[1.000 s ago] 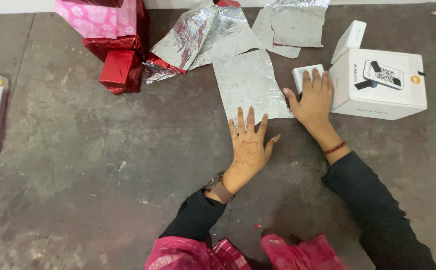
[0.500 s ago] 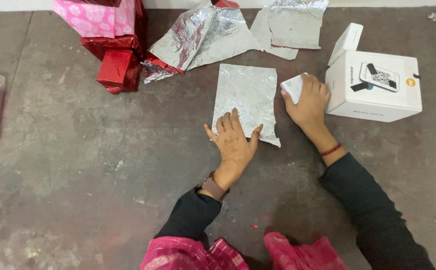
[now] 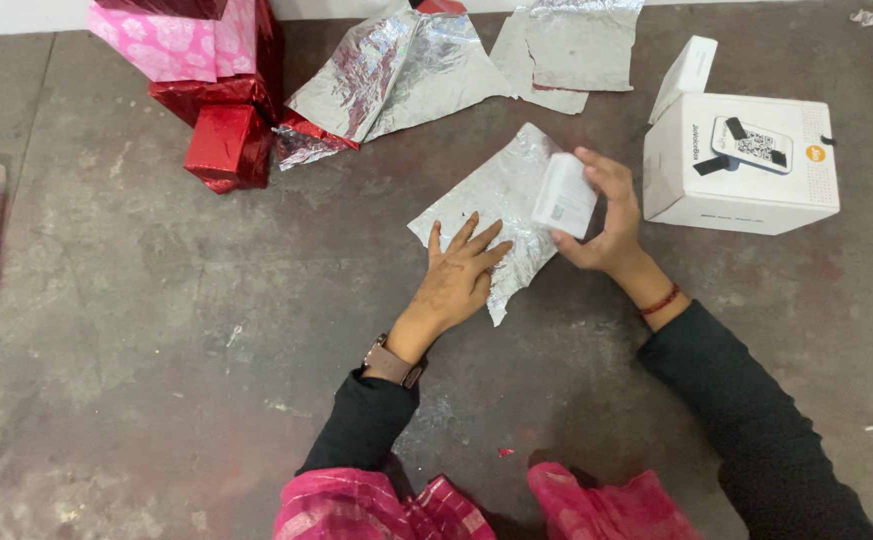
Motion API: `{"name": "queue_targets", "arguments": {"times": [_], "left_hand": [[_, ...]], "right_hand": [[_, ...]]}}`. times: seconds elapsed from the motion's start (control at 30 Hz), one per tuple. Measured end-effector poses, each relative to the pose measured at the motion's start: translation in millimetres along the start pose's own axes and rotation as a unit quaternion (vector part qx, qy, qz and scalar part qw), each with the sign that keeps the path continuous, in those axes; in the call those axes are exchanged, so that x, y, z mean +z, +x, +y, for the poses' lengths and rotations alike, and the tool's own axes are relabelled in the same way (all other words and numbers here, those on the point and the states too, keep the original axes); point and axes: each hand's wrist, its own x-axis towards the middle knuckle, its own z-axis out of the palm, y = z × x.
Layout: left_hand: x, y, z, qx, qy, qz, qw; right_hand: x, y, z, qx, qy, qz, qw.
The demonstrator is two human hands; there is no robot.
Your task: The person wraps small rectangular items in red shiny paper, folding the paper around each item and securing it with black tape. They handle multiple items one at a time, placing each wrapped item aside after completion.
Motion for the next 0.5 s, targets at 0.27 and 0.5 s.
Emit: {"name": "queue_targets", "arguments": {"times": [0.27,0.5], "left_hand": [[7,1,-12,-0.091,0.077,0.196,0.973],[-4,0,0,-0.167,0.111,0.140,0.970]], "right_hand": [[12,5,-18,0.031,0.071,-0.190,0.979],[15,5,-29,-0.021,0.015,-0.134,0.991]]}}
